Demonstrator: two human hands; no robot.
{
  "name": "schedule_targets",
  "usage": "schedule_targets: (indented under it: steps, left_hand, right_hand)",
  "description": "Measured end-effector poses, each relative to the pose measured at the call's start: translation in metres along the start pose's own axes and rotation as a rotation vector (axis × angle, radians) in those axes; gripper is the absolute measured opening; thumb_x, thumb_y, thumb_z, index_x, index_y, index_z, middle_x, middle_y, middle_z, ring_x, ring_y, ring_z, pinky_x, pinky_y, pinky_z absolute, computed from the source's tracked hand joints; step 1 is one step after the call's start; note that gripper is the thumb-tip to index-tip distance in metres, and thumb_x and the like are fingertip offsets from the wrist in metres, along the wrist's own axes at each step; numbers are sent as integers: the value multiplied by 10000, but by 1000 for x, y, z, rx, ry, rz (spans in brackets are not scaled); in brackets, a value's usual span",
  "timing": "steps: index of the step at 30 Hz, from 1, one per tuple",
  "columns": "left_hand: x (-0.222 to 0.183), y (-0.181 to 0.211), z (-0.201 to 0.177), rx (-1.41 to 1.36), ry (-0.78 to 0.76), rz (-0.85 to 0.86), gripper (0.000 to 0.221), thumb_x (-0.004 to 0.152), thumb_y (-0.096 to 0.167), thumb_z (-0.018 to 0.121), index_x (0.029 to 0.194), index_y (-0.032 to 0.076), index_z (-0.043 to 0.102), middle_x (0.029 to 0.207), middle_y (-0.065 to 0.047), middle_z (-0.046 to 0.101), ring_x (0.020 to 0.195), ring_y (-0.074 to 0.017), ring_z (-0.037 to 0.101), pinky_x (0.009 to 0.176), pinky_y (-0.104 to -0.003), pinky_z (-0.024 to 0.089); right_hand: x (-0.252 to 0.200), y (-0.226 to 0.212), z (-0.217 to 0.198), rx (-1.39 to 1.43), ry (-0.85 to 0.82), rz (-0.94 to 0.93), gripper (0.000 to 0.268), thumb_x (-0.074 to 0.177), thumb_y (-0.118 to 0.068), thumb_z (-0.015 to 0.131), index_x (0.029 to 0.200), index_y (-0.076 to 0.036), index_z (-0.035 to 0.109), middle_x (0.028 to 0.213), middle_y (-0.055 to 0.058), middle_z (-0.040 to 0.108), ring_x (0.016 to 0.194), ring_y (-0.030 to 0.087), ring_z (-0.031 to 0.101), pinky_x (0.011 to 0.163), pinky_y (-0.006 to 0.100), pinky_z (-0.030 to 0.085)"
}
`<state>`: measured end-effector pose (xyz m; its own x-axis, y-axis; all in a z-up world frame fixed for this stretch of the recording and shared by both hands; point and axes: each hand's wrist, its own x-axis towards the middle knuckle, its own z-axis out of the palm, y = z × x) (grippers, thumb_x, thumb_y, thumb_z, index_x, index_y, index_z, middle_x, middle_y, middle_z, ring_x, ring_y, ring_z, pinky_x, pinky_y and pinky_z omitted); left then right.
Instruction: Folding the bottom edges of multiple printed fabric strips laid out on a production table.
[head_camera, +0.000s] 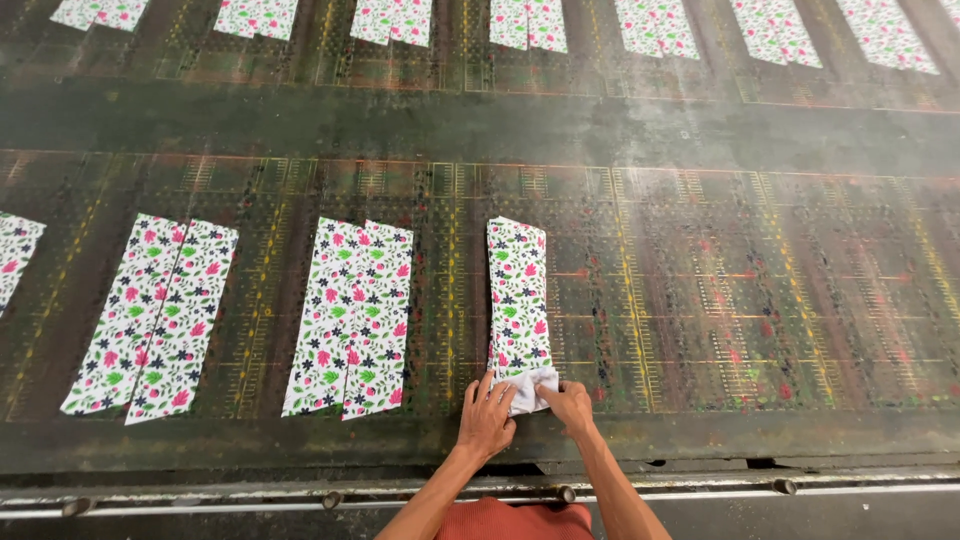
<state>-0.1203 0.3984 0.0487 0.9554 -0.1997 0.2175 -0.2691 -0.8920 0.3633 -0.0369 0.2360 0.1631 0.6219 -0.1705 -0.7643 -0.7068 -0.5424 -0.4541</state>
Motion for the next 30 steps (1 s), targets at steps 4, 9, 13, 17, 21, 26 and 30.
schedule_targets:
  steps: [4,9,13,17,21,26,30]
  left_hand:
    - [6,18,-3,1,-4,-104,679,795,439,745,1357,82,611,1377,-132,589,1437,-412,392,1106,-625,338]
    - [13,24,6,33,58,-197,687,739,395,850,1299,111,570,1312,-124,586,1386,-418,460,1078,-587,383]
    - [21,23,-5,-68,26,-291,457,851,188,776,1251,108,570,1296,-137,598,1465,-428,378,1120,-611,325]
    - [40,15,-51,-34,318,-302,526,718,235,829,1205,231,630,1215,2,631,1429,-315,466,1052,-492,429]
    - [69,4,-156,-120,461,-152,371,926,211,716,1287,207,632,1300,-6,653,1486,-331,409,1101,-498,412]
    - [96,-19,-271,-229,527,25,332,991,230,711,1311,212,624,1297,7,652,1499,-332,399,1158,-535,380]
    - [98,-48,-345,-329,507,118,419,972,208,740,1369,250,612,1291,23,667,1486,-318,438,1184,-541,377]
  right_hand:
    - [10,8,-9,71,-99,-226,335,924,-332,756,732,-122,579,674,30,498,648,177,423,669,420,309]
    - [26,8,-6,454,-257,67,554,848,-307,828,1271,-11,625,608,1,356,496,101,243,455,284,179]
    - [37,8,-2,442,-267,29,353,864,-301,839,1016,-69,621,663,14,402,523,110,298,448,279,231]
    - [-13,-36,-18,505,-189,-237,537,852,-258,876,1111,157,654,669,20,474,451,37,376,346,156,265]
    - [-81,-100,-30,637,-188,-346,297,907,-197,804,988,58,677,688,-26,519,478,2,412,394,128,309]
    - [-97,-139,-24,790,-227,-490,219,976,-226,730,889,-49,633,585,-57,418,422,13,358,376,158,326]
    - [-146,-177,-1,892,-210,-615,226,996,-220,726,894,-46,625,628,-39,455,446,13,366,413,160,300]
